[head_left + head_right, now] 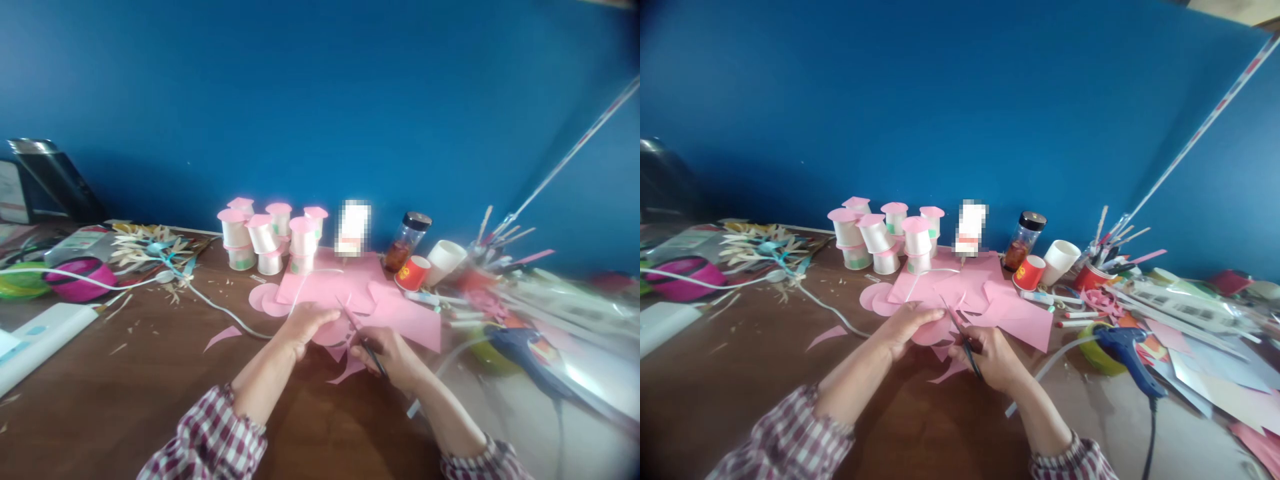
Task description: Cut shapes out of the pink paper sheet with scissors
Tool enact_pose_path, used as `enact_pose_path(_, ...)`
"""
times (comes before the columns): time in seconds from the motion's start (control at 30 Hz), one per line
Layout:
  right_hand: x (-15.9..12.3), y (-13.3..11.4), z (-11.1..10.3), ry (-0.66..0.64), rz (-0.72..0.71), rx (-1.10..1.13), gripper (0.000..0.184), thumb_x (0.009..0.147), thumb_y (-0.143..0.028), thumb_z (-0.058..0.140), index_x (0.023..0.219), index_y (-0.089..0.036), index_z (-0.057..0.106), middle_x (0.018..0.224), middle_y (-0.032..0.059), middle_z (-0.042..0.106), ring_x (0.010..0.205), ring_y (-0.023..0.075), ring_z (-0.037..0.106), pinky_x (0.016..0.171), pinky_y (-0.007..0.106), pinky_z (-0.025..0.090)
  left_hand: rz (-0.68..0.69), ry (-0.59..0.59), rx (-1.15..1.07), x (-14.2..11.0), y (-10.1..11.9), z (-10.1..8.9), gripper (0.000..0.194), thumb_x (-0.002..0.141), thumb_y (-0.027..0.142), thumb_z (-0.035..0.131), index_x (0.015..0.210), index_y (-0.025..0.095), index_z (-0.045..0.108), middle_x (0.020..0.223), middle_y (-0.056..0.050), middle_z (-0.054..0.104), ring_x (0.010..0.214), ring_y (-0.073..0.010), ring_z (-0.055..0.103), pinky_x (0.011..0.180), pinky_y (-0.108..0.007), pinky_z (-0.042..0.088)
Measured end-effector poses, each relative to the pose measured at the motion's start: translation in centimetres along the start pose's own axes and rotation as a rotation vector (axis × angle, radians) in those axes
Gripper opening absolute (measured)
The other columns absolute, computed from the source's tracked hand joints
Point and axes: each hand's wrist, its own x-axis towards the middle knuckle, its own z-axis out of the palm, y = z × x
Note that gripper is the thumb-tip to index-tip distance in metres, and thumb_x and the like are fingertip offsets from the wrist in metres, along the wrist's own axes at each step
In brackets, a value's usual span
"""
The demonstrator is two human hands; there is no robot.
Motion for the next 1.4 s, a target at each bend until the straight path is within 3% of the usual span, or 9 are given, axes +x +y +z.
enact_pose_path(0.37,0.04,-0.16,0.10,0.015,-0.007,0.022,0.017,0.080,-0.029,0.065,0.077,-0.013,0.062,0.051,-0.0041,0.050,0.047,0.0093,0.044,0.045,0.019,0.033,0.026,-0.061,-0.005,-0.38,0.30,0.42,0.018,0.061,0.025,0.073,0.074,0.013,0.073,0.074,-0.009,0.073,0.073,-0.0244,0.067,0.069,-0.033,0.050)
enact_pose_path(0.83,0.04,-0.41,0.04,0.010,0.002,0.056,0.023,0.080,-0.033,0.064,0.075,-0.012,0.061,0.051,-0.0043,0.047,0.046,0.0085,0.042,0.044,0.019,0.031,0.006,0.017,0.019,0.00,-0.21,0.03,0.028,0.056,0.029,0.077,0.077,0.011,0.071,0.075,-0.010,0.072,0.074,-0.0260,0.067,0.070,-0.035,0.049)
enact_pose_path(1.4,0.13,-0.28,0.11,-0.008,-0.011,0.032,0.020,0.080,-0.032,0.065,0.076,-0.012,0.062,0.051,-0.0043,0.049,0.048,0.0091,0.043,0.046,0.019,0.033,0.010,-0.057,0.099,-0.03,-0.04,-0.24,0.023,0.059,0.029,0.073,0.075,0.012,0.072,0.075,-0.010,0.072,0.074,-0.0248,0.066,0.070,-0.034,0.048)
